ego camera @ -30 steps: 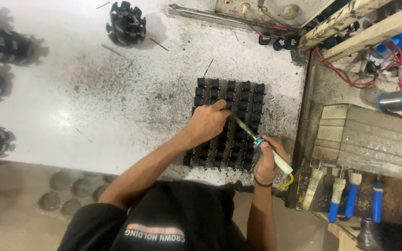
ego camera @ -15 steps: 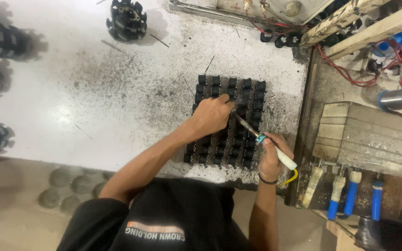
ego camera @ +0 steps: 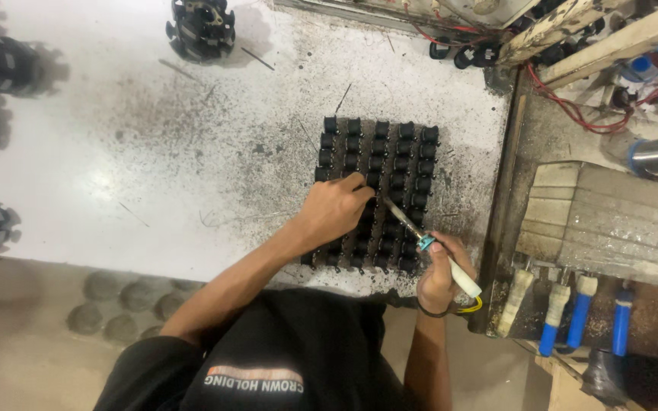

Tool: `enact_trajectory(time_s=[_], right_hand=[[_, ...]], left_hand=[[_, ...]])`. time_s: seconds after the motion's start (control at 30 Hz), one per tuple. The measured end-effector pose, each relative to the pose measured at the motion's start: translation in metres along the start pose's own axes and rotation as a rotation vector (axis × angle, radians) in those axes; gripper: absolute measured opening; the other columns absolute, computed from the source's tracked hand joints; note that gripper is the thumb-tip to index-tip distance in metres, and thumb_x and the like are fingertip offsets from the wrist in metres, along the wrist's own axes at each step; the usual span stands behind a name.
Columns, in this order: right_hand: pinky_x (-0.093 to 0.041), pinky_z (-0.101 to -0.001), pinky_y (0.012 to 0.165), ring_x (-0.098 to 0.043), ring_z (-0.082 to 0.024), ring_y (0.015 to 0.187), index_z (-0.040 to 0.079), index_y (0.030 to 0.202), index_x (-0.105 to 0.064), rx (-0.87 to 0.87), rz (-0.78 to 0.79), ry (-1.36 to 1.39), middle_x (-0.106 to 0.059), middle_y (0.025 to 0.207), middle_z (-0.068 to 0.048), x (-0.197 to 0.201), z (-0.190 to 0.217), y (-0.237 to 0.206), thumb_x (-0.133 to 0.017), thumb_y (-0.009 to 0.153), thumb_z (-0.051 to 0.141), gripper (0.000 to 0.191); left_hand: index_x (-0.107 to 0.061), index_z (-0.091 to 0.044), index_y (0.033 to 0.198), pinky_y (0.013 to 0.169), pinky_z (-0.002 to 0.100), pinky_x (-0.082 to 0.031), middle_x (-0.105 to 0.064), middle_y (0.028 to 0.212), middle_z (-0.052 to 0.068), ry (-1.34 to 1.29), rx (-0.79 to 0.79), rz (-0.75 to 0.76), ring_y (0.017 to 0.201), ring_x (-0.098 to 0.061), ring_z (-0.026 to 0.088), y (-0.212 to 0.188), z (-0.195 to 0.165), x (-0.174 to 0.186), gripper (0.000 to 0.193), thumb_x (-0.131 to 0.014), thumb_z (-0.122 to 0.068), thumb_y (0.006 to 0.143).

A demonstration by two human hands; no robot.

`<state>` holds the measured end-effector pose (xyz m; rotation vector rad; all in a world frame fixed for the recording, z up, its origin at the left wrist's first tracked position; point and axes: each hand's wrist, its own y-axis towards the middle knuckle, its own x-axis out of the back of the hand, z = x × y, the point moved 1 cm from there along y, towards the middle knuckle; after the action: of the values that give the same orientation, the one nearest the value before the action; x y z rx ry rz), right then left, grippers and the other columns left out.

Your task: The person solders small black plastic components arranged in a grid on a workbench, holding each component steady with one hand while applying a heated soldering iron to its terminal with the other, working through the components one at a time and occasionally reaching for solder wire.

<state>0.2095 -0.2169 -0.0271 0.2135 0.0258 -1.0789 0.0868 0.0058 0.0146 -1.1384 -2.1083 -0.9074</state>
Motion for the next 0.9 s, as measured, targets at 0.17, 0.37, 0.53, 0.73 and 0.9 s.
enact_trajectory(time_s=[0.17,0.37,0.53,0.73,0.9], right_hand=[[-0.057,-0.0308,0.074,-0.065,-0.022,0.086,-0.012,0.108,-0.067,0.000,0.008,-0.005,-0.067,0.103,-0.018,-0.004,0.005,-0.002,-0.064,0.093,0.004,0.022],[-0.057,-0.0307,0.077,-0.066,-0.023,0.085,-0.013,0.108,-0.067,0.002,0.022,-0.027,-0.067,0.103,-0.019,-0.005,0.006,-0.001,-0.061,0.093,0.004,0.024],[-0.057,-0.0311,0.073,-0.066,-0.022,0.083,-0.013,0.108,-0.067,0.004,0.022,-0.026,-0.068,0.102,-0.019,-0.008,0.007,-0.001,-0.063,0.094,0.005,0.024],[-0.056,-0.0297,0.068,-0.068,-0.021,0.077,-0.011,0.106,-0.070,0.055,0.045,-0.207,-0.069,0.095,-0.017,-0.008,0.015,-0.001,-0.064,0.094,0.007,0.022],[-0.057,-0.0298,0.074,-0.068,-0.022,0.082,-0.010,0.105,-0.068,0.118,0.050,-0.150,-0.070,0.101,-0.018,-0.010,0.013,-0.001,-0.066,0.095,0.007,0.021]], left_hand=[[-0.074,-0.005,0.093,0.055,0.043,-0.057,-0.064,0.090,0.013,0.049,0.025,0.065,0.064,-0.069,0.032,0.001,0.001,-0.012,0.012,-0.068,-0.007,0.082],[-0.072,0.002,0.103,0.051,0.041,-0.057,-0.061,0.090,0.016,0.118,-0.026,0.056,0.066,-0.070,0.032,0.001,-0.008,-0.023,0.027,-0.066,-0.004,0.077],[-0.075,-0.002,0.097,0.053,0.042,-0.057,-0.061,0.092,0.016,0.035,0.052,0.079,0.064,-0.070,0.032,-0.002,-0.008,-0.015,0.018,-0.067,-0.005,0.081],[-0.079,-0.005,0.101,0.057,0.043,-0.057,-0.064,0.089,0.015,-0.057,0.084,0.060,0.061,-0.069,0.033,0.002,-0.003,-0.010,0.022,-0.069,-0.005,0.082],[-0.079,-0.005,0.098,0.057,0.043,-0.057,-0.066,0.091,0.013,-0.042,0.059,0.022,0.063,-0.069,0.032,0.000,0.000,-0.011,0.019,-0.070,-0.006,0.082]])
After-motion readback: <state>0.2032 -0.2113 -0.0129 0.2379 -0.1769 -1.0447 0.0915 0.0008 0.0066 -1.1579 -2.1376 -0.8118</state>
